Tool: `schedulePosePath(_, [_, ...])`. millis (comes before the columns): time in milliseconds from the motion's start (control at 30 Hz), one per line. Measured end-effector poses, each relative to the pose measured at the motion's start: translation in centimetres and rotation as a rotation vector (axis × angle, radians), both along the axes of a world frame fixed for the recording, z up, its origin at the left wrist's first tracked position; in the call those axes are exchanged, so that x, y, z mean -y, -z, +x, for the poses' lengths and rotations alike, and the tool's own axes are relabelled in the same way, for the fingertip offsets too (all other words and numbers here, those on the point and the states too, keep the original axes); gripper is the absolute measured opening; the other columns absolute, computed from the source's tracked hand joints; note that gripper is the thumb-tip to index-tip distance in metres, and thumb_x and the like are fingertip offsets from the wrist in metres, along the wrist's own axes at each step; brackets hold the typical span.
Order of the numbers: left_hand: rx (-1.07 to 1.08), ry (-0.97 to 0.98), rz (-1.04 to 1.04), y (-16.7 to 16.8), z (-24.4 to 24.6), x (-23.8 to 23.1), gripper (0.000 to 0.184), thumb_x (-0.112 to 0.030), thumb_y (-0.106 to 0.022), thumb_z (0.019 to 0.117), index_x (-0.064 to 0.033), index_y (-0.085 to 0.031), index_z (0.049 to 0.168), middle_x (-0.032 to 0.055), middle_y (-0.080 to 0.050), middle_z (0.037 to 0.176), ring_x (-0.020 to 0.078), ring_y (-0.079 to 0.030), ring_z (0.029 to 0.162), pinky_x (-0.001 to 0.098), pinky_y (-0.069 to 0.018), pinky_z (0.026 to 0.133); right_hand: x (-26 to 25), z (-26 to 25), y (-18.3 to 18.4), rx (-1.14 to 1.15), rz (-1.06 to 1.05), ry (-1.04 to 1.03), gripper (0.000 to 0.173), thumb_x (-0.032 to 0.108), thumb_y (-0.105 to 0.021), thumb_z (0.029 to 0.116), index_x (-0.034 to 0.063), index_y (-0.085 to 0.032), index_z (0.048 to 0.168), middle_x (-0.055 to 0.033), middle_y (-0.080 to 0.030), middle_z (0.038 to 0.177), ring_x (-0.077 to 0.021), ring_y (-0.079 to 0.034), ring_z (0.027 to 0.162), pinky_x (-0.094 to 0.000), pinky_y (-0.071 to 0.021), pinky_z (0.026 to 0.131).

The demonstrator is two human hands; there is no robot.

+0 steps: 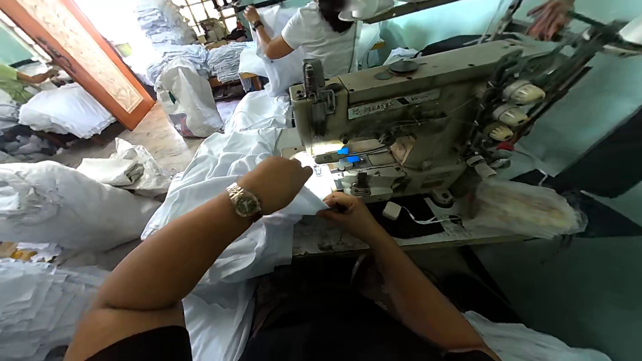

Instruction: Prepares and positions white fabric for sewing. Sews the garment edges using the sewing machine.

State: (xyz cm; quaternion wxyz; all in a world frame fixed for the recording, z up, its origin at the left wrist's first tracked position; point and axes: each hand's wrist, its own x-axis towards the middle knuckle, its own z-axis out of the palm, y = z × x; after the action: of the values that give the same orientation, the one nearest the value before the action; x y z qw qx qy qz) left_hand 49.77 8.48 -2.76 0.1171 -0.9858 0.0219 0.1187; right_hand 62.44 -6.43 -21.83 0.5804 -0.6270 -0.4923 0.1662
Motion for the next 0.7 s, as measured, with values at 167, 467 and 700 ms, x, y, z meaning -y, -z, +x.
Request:
schedulePosePath(167, [-0.054,0.142,-0.137,0.0,-0.8,-0.3,0.013,-0.017,-0.068,0.0956,-0.0062,-0.072,0.102,0.0120,-0.066,0.105,0.0282,-0.066,0.091,0.0480,-0.0554,0.077,-0.2,0.1,0.2,0.014,0.029,-0.012,0.015,0.018,-0.075,0.0917,0.0058,-0.077,0.100,-0.0011,-0.073,0.101,0.0003,-0.065,0.083,-0.0165,-0.0548,0.075])
schedulePosePath(467, [0.156,0.009,-0.129,1.4,-0.9,-0.4,0.016,-0.014,-0.067,0.0974,-0.0080,-0.071,0.111,0.0145,-0.067,0.102,0.0333,-0.069,0.086,0.0524,-0.0569,0.071,-0.1,0.2,0.0,-0.021,0.009,0.003,0.017,0.021,-0.076,0.0915,0.0048,-0.077,0.098,-0.0010,-0.072,0.098,-0.0002,-0.064,0.083,-0.0179,-0.0545,0.075])
schedulePosePath(700, [0.482,0.125,-0.326,6.4,-2.0,-1.5,0.036,-0.050,-0.077,0.0862,-0.0143,-0.073,0.085,0.0060,-0.067,0.121,0.0270,-0.057,0.120,0.0511,-0.0455,0.100,0.8,-0.1,0.1,-0.015,0.038,0.023,0.017,0.022,-0.075,0.0925,0.0056,-0.075,0.099,-0.0007,-0.071,0.094,-0.0002,-0.062,0.078,-0.0167,-0.0522,0.071])
